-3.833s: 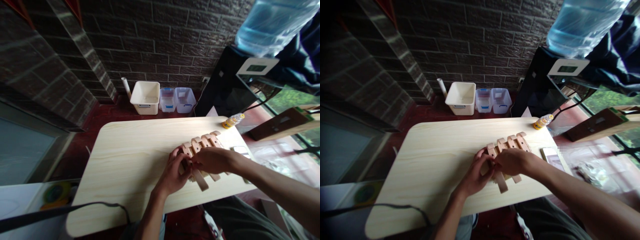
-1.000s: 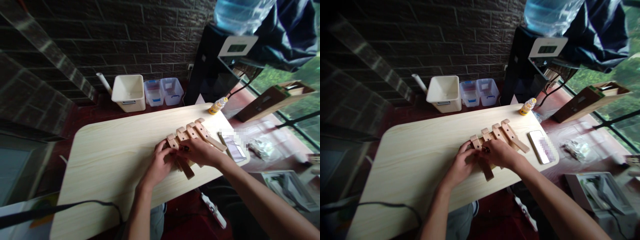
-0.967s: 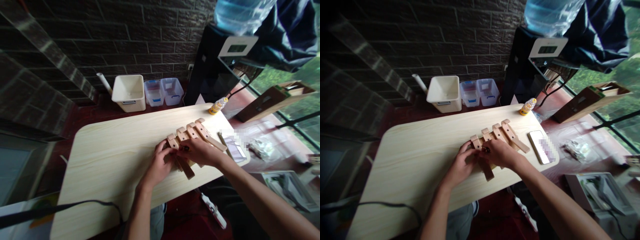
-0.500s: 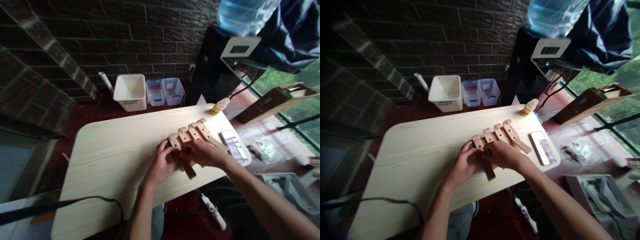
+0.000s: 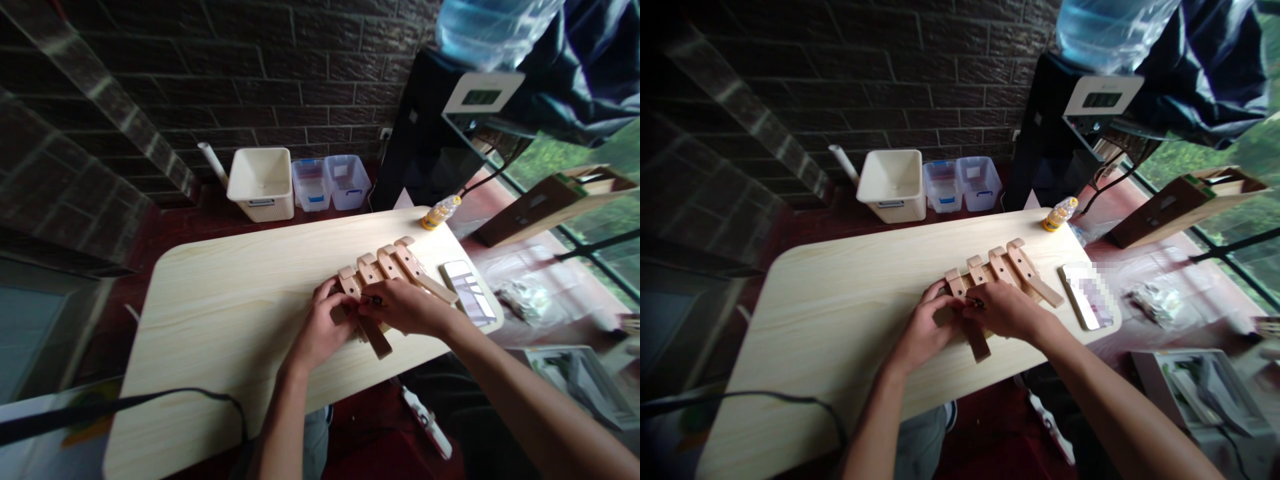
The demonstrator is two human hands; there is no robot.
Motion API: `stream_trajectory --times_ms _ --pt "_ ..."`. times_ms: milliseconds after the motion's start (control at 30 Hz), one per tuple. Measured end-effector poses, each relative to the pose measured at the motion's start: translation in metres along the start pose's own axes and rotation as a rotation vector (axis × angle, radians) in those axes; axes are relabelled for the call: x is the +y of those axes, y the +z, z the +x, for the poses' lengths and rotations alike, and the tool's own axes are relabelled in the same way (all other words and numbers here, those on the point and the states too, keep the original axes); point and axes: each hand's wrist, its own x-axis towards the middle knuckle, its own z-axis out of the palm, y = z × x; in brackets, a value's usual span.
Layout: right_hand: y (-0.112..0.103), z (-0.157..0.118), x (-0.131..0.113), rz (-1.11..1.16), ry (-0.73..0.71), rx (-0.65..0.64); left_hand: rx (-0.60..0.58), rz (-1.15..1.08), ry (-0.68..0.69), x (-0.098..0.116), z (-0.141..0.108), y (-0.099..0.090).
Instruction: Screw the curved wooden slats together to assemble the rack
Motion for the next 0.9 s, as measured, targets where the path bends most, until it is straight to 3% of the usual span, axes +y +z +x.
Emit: stream_trajectory --times_ms 900 --pt "-0.0072 0.0002 -0.0005 0.070 -0.014 -0.032 -0.023 0.000 -0.030 0.0008 0.0032 -0.0019"
